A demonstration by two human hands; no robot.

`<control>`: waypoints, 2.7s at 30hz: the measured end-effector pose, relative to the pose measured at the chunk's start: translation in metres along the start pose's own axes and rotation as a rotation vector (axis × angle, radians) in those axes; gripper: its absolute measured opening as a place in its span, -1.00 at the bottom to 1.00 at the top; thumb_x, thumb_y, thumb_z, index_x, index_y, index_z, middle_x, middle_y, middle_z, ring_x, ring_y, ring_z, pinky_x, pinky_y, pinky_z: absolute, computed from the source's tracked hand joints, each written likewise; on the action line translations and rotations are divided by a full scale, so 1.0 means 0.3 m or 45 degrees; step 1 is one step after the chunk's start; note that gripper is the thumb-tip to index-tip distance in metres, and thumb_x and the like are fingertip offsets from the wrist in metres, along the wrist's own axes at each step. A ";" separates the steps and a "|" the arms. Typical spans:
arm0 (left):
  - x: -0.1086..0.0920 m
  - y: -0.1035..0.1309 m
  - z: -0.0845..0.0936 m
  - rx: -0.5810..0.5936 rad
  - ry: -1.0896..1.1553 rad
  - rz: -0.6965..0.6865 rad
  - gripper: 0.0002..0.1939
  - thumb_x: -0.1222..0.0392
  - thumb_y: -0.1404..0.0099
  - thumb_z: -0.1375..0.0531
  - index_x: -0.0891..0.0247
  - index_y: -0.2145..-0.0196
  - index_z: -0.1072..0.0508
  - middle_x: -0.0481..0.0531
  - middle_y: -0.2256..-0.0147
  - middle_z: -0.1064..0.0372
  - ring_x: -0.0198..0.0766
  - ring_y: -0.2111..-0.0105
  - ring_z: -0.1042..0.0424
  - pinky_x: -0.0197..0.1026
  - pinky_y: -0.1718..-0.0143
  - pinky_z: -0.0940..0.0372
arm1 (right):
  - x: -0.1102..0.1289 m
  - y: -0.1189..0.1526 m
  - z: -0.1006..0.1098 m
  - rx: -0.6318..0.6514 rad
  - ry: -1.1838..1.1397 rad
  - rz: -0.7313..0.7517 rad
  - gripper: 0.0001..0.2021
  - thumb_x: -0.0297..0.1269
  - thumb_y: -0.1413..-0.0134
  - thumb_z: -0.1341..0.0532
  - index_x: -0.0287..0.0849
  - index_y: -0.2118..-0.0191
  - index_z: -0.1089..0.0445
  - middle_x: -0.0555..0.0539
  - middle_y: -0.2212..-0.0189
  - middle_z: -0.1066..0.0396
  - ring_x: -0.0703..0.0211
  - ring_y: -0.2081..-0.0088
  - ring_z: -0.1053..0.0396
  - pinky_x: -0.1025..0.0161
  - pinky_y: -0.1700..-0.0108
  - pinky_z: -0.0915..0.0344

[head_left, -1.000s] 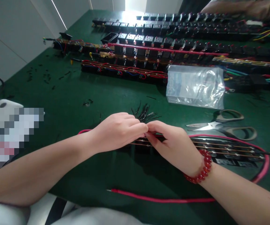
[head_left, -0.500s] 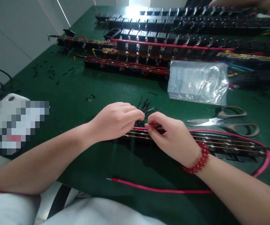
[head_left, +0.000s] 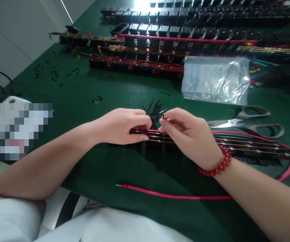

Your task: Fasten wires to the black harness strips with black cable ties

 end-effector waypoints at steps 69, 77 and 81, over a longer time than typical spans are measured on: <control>-0.004 -0.014 -0.024 -0.076 0.061 0.227 -0.72 0.06 -0.27 -0.29 0.20 0.11 -0.44 -0.01 0.22 -0.52 -0.13 0.18 -0.47 -0.11 0.10 -0.26 | -0.006 -0.042 -0.017 0.194 0.166 -0.057 -0.94 -0.26 -0.12 -0.34 -0.03 0.38 -0.53 0.02 0.39 -0.58 0.13 0.38 -0.48 0.17 0.32 -0.39; 0.006 -0.017 -0.007 -0.056 0.277 0.203 -0.80 0.17 -0.29 -0.26 0.17 0.12 -0.47 -0.07 0.16 -0.53 -0.25 0.16 -0.48 -0.21 0.09 -0.30 | 0.000 -0.041 -0.016 0.195 0.198 -0.026 -0.89 -0.25 -0.16 -0.30 -0.03 0.39 -0.51 0.01 0.41 -0.57 0.13 0.40 -0.47 0.18 0.35 -0.37; 0.004 -0.017 -0.008 -0.072 0.267 0.178 -0.80 0.20 -0.28 -0.27 0.17 0.12 -0.47 -0.08 0.17 -0.52 -0.25 0.17 -0.48 -0.21 0.07 -0.29 | -0.002 -0.040 -0.016 0.194 0.208 -0.028 -0.89 -0.25 -0.17 -0.29 -0.04 0.39 -0.51 0.00 0.41 -0.57 0.13 0.40 -0.47 0.18 0.34 -0.36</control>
Point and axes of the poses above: each hand's wrist, its own y-axis away from the middle knuckle, its own z-axis out of the back of the hand, x = y × z, the point moved 7 cm from there along -y, towards the middle knuckle
